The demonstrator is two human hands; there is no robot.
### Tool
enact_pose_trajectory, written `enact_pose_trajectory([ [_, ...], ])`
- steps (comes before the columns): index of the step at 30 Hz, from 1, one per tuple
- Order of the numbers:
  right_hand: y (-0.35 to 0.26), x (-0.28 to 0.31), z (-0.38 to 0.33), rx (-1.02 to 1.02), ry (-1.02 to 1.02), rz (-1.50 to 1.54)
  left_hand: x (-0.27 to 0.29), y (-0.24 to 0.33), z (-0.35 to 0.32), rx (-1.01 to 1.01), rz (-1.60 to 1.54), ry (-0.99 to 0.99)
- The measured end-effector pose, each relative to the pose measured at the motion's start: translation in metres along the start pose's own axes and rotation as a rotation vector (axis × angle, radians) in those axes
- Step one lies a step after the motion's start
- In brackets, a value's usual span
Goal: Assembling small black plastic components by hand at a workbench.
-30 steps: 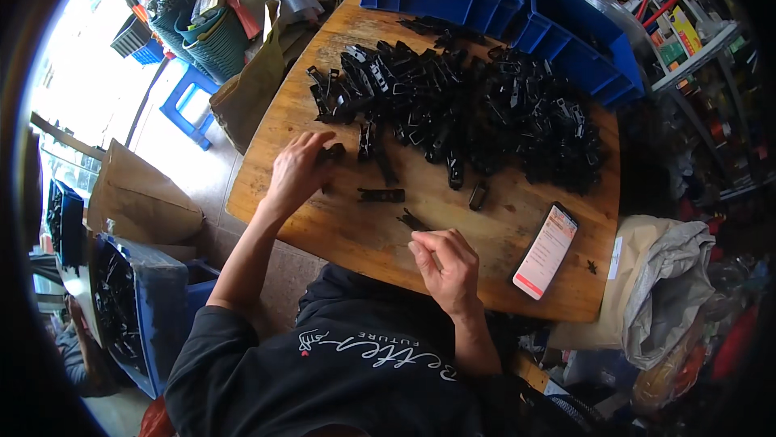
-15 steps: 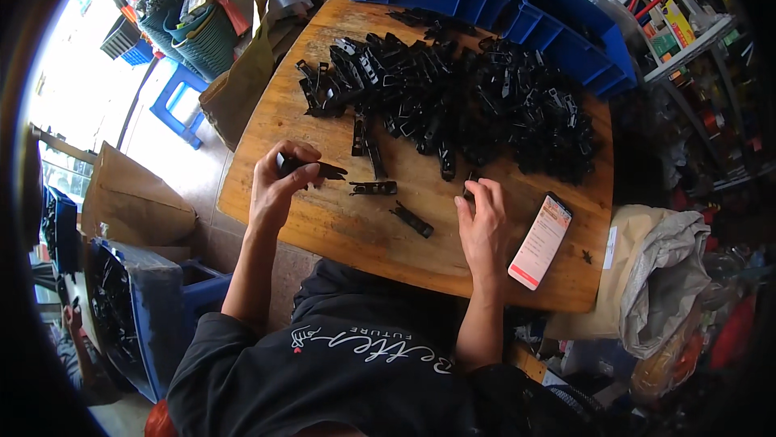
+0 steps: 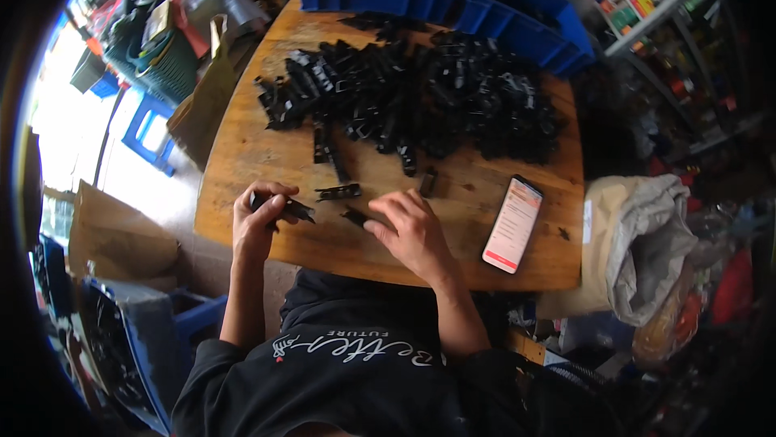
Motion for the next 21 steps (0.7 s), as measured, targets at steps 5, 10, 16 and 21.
enact_pose_trajectory([
  [5,0.069,0.054,0.017,-0.320,0.294,-0.511,-0.021,-0.020,-0.006,0.129,-0.095,-0.154],
  [10,0.112,0.053,0.016,-0.436,0.100,-0.526,-0.069,-0.044,-0.024,0.263,-0.016,-0.376],
  [16,0.090,0.071,0.004,-0.462,0.291,-0.022,-0.097,-0.056,-0.030,0.178,0.387,-0.566],
  [21,0.098,0.077,-0.006,-0.454,0.292,-0.372,-0.103,-0.046,-0.015,-0.005,0.658,-0.497],
])
Point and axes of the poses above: each hand's wrist, its own z-axis towards the middle knuckle, its own x-axis out of the back of the hand, y = z × x, the point moved 7 cm from there along z, towards the middle knuckle, and after that the axes turned 9 degrees about -z, right-handed, at the moved point
